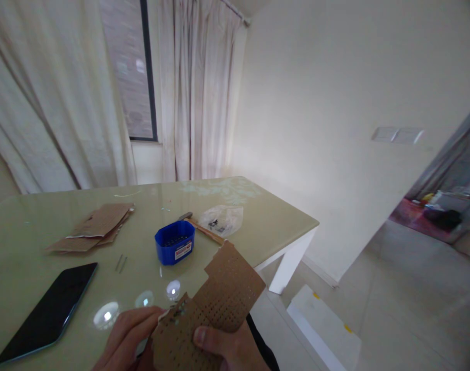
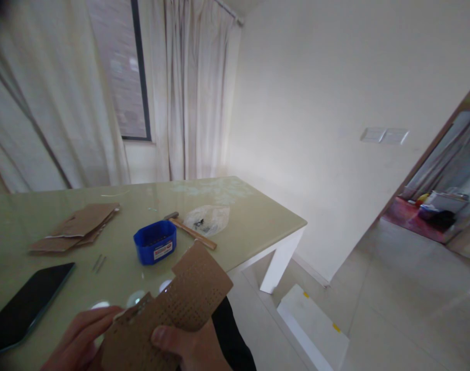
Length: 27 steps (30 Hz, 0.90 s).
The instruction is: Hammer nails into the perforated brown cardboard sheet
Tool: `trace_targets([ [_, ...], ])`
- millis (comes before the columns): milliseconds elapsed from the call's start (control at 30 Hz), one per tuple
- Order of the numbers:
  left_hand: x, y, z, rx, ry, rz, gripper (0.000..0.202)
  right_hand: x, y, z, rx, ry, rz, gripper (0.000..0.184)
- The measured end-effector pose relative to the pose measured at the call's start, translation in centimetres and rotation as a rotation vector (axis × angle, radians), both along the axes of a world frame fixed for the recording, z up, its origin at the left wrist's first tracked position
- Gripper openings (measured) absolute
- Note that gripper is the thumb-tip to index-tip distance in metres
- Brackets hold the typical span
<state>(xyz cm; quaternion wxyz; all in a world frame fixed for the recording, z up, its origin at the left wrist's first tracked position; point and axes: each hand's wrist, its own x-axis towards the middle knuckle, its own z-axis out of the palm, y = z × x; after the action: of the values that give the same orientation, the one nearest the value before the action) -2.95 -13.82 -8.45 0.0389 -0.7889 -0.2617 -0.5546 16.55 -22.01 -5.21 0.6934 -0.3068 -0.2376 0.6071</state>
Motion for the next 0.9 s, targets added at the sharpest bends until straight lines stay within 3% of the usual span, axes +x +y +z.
trace_targets([
  [133,2.0,-1.5,1.6,-0.255,-0.134,0.107,0.02,1.1,-0.1,0.3,-0.036,-0.075,-0.131,0.075],
  [233,2.8,-2.4,3.1,-0.315,-0.246,0.115,0.02,1.4,-0.2,0.2,-0.125,-0.215,-0.228,0.07],
  [367,3.5,-2.4,4.0,-0.272,-0.145,0.088,0.023,0.7,-0.5,0.4,-0.156,-0.419,-0.315,0.055],
  [567,3.9,-2.0,4.2,-0.134,-0.131,0.065,0.017,0.0,-1.3,-0.1,-0.149,-0.576,-0.429,0.051],
  [767,4.9,-4.2,4.9,0.04,-0.189,0.025,0.027,0.8,-0.7,-0.9,-0.165,-0.528,-0.273,0.058],
  [833,4.7,-3.8,5.1,-0.042,-0.214,0.015,0.022,1.0,-0.4,-0.9,-0.18,-0.486,-0.273,0.057],
  [900,3.6,-1.7,5.5,-0.285,-0.213,0.075,0.012,1.1,-0.2,-0.9,-0.198,-0.45,-0.323,0.054],
])
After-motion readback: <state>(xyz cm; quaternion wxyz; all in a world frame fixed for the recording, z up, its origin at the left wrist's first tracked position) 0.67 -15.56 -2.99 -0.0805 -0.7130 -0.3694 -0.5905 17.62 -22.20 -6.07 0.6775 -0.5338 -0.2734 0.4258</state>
